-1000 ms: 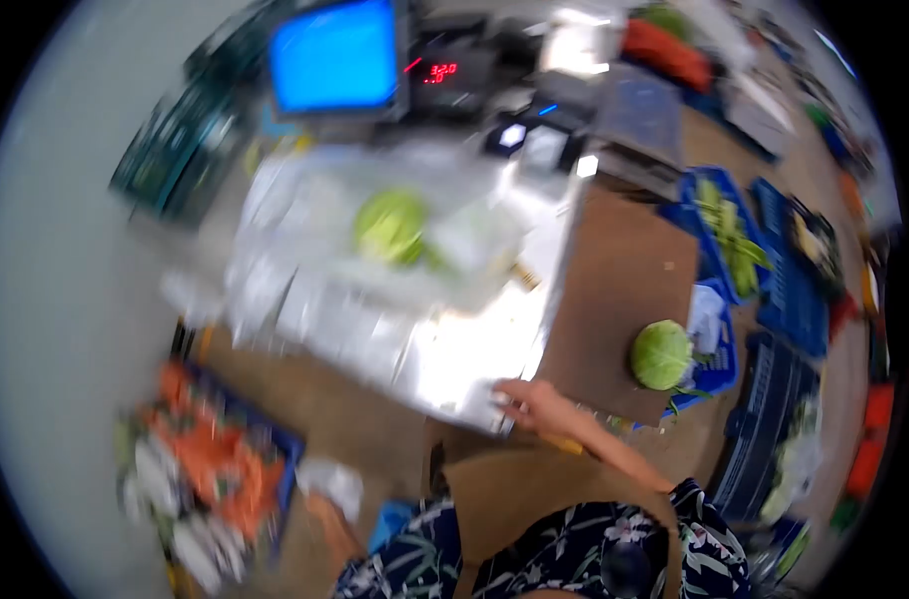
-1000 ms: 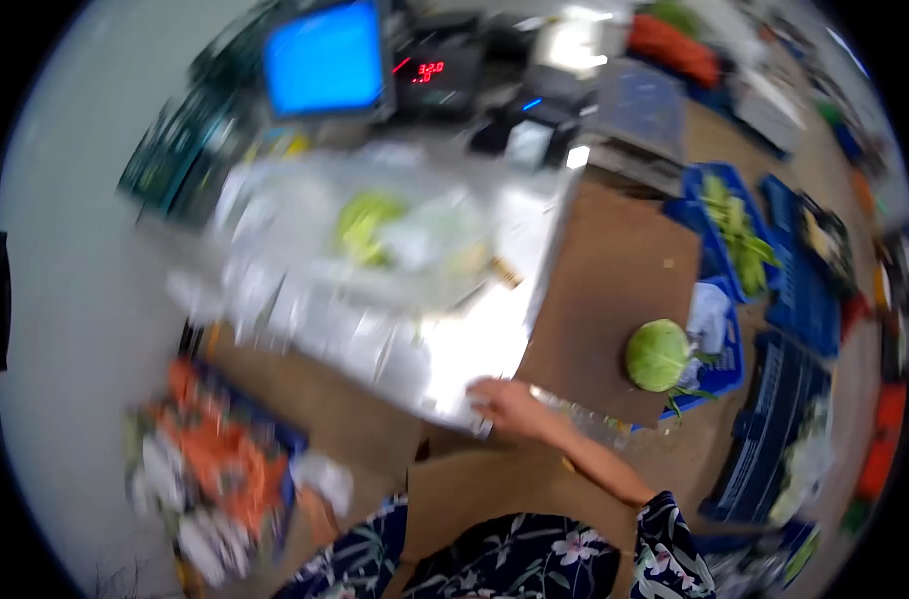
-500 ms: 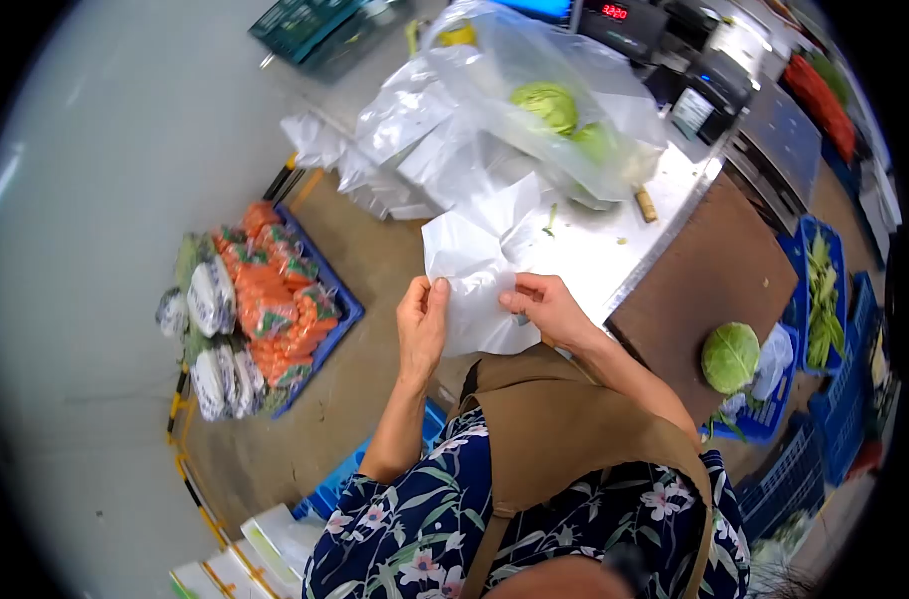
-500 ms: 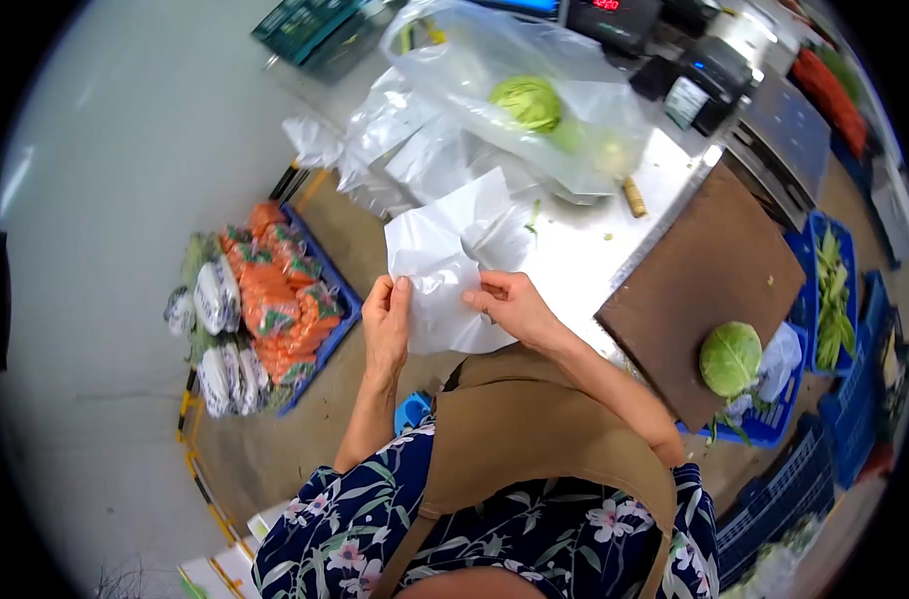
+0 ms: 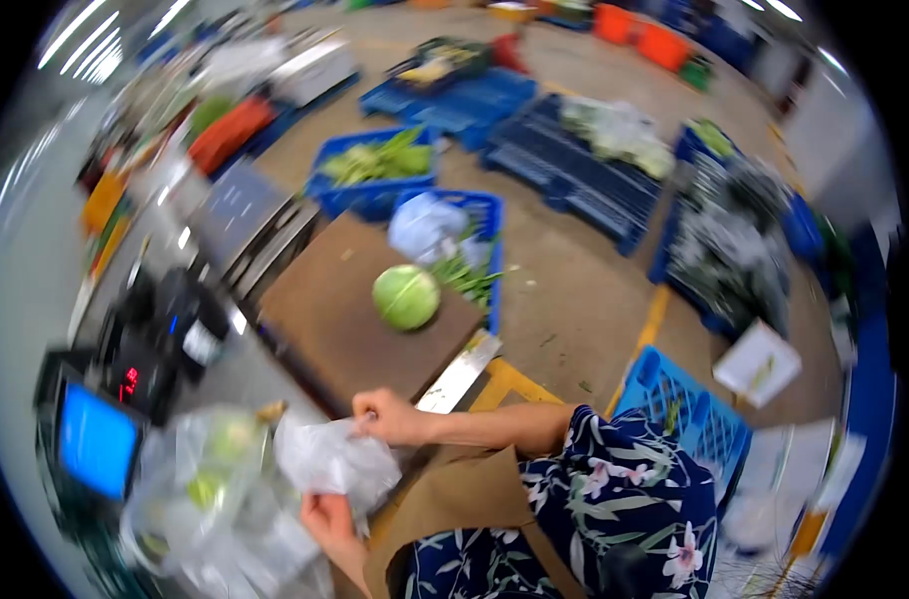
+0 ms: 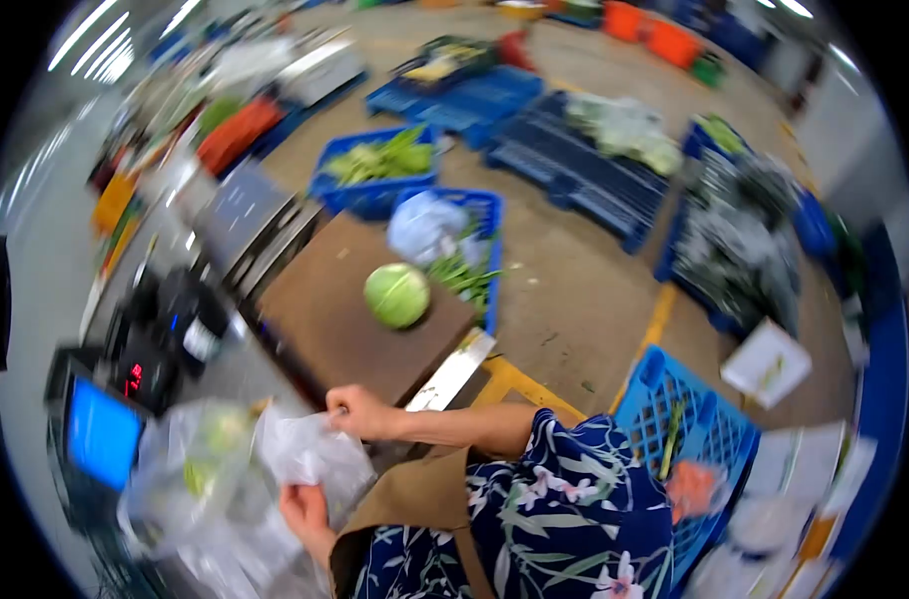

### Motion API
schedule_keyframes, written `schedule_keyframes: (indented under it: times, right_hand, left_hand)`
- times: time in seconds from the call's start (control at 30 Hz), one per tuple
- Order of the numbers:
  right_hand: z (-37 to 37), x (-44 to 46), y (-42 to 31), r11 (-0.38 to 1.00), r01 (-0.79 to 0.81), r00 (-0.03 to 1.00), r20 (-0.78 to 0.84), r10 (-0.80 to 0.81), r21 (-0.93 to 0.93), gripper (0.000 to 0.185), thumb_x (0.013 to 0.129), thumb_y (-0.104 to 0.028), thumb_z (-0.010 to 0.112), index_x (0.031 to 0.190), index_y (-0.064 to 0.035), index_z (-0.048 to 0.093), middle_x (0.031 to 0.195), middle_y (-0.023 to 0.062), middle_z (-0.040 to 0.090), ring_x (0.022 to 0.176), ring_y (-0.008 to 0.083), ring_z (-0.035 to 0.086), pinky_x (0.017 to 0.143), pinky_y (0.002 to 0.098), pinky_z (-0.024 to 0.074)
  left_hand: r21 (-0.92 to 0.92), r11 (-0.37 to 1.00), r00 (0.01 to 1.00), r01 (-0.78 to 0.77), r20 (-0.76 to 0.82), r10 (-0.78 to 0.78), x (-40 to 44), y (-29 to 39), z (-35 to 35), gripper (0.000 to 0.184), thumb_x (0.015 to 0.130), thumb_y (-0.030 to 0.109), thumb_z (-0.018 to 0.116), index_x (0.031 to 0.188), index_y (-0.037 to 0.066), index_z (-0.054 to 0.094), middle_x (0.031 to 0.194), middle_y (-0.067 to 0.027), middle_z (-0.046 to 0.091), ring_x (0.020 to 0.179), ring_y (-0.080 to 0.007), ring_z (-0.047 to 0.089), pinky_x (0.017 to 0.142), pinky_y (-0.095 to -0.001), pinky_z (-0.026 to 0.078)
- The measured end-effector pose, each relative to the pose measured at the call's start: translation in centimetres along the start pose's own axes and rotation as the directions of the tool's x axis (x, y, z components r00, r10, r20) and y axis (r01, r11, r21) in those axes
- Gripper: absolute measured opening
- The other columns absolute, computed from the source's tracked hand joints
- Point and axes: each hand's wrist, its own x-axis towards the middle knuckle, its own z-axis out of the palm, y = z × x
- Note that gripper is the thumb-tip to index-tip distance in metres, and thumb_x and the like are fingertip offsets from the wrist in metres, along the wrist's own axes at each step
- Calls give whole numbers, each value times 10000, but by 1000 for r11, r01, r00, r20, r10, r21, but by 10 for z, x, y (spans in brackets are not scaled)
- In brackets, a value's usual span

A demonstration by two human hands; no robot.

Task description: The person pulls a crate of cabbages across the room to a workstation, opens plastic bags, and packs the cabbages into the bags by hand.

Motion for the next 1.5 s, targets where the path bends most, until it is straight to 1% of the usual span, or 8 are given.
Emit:
schedule_keyframes:
  times: [0.17, 0.3, 0.8, 0.9, 1.23, 1.33, 1.4, 1.5]
  right_hand:
    - [-75, -65, 103, 868, -450, 827, -271, 493, 208, 206, 788, -129, 656, 697, -28, 501, 549, 39, 512, 517, 106, 484, 437, 291, 390]
    - [-90, -125, -5, 776, -359, 918, -49, 392, -518, 925, 655, -363, 762, 1378, -60, 271, 1288, 218, 402, 1186, 358, 422, 964, 405, 373]
    - [-72, -86, -49, 931, -277, 709, -704, 33, -236, 309, 713, -21, 627, 1011, -6, 548, 830, 163, 635, 770, 298, 623, 669, 348, 486]
    - [-94, -69, 5, 975, -182, 700, -680, 218, 125, 316, 734, -103, 692, 983, 14, 537, 816, 73, 626, 734, 147, 589, 649, 296, 471]
    - [-177, -62, 58, 473, -528, 807, -244, 538, -706, 348, 627, -105, 676, 937, 30, 595, 847, 136, 640, 776, 214, 613, 683, 367, 491]
    - [-187, -40, 35, 868, -485, 849, -291, 440, -104, 245, 675, -72, 642, 899, 22, 608, 790, 120, 641, 751, 231, 625, 689, 376, 510]
    - [-203, -18, 38, 525, -356, 774, -70, 629, 773, 172, 773, -22, 575, 943, -11, 595, 885, 97, 614, 796, 203, 610, 716, 365, 517]
    - [-223, -8, 54, 318, -340, 760, 60, 647, 885, 199, 787, -17, 552, 984, -26, 579, 960, 88, 592, 847, 207, 589, 754, 371, 504]
  left_hand:
    - [157, 973, 985, 168, 10, -171, 2, 11, 46, 278, 887, 234, 552, 1038, 1, 571, 981, -94, 622, 890, -197, 589, 812, -341, 477]
    - [745, 580, 937, -330, 185, 296, 21, -2, 70, 192, 868, 211, 599, 844, 22, 619, 668, 20, 530, 581, -89, 466, 514, -226, 375]
    - [400, -583, 448, -707, 892, 69, 41, -43, 66, 331, 706, 61, 712, 1005, 33, 575, 808, -117, 577, 740, -283, 586, 649, -349, 487]
    - [994, -44, 988, -95, 89, -129, 62, -35, 29, 233, 775, 94, 669, 960, -4, 567, 815, -84, 583, 686, -221, 594, 536, -310, 495]
    - [645, 744, 897, 176, 205, -391, 74, -33, 35, 291, 815, 87, 596, 1083, -18, 559, 969, -102, 616, 844, -207, 602, 752, -351, 517]
    - [364, 893, 826, 264, 393, -405, 99, -42, 33, 354, 798, 86, 576, 1133, -16, 525, 1073, -135, 589, 977, -270, 572, 864, -443, 465]
    - [187, 927, 847, 324, 380, -372, 116, -51, 37, 380, 800, 125, 583, 1148, -10, 514, 1091, -130, 584, 986, -286, 569, 873, -478, 451]
    - [415, 828, 865, 378, 159, -475, 131, -68, 70, 338, 868, 232, 549, 1146, 43, 516, 1085, -105, 590, 1025, -286, 545, 838, -495, 453]
